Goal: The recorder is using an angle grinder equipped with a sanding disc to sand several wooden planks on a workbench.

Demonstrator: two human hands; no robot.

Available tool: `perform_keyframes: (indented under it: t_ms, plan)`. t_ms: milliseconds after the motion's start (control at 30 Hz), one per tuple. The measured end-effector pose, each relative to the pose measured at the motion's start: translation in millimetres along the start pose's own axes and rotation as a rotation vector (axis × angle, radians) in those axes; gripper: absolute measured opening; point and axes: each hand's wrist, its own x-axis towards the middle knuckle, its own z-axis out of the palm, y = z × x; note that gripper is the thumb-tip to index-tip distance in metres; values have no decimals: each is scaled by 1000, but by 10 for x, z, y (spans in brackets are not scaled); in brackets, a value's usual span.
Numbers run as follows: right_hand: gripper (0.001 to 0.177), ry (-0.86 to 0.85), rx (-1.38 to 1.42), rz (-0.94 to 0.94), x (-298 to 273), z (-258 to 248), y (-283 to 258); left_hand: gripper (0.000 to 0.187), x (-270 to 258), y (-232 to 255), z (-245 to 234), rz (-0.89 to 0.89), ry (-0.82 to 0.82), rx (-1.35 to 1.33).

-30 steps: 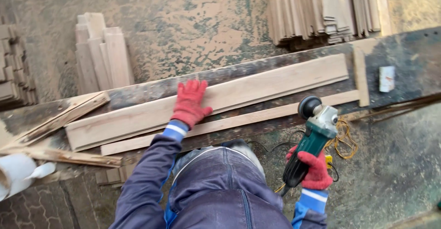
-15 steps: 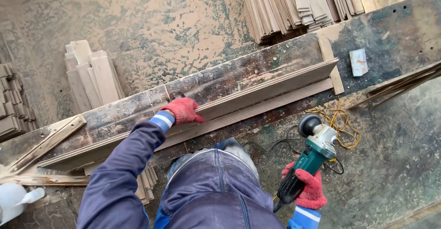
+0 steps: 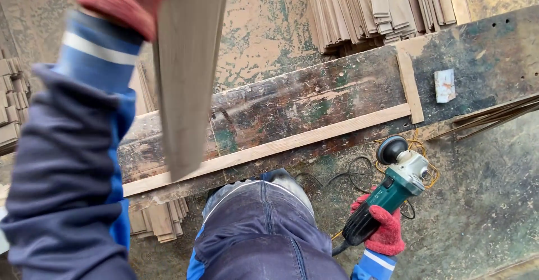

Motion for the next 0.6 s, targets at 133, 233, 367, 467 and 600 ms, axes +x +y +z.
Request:
perform_keyframes:
  t_ms: [133,233,367,467,600]
  plan:
    - [74,-2,5,-23,-39,55,-96,26,-206,90,-4,-252,198,-511]
    - [71,18,-25,-39,-43,-61,-114,47,-499,238,-58,-437,348,-888]
    - [71,19,-20,-47,-50,-56,-212,71,-917,487,106,-620,484,-1267]
    - [70,12,-66,-54,-17,-93,-272,63,-1448,530,742,-971,625,-1314]
    - [69,-16,-52,-48,26,-100,-295,25,-2237,239,1846,-1431,697,-1509]
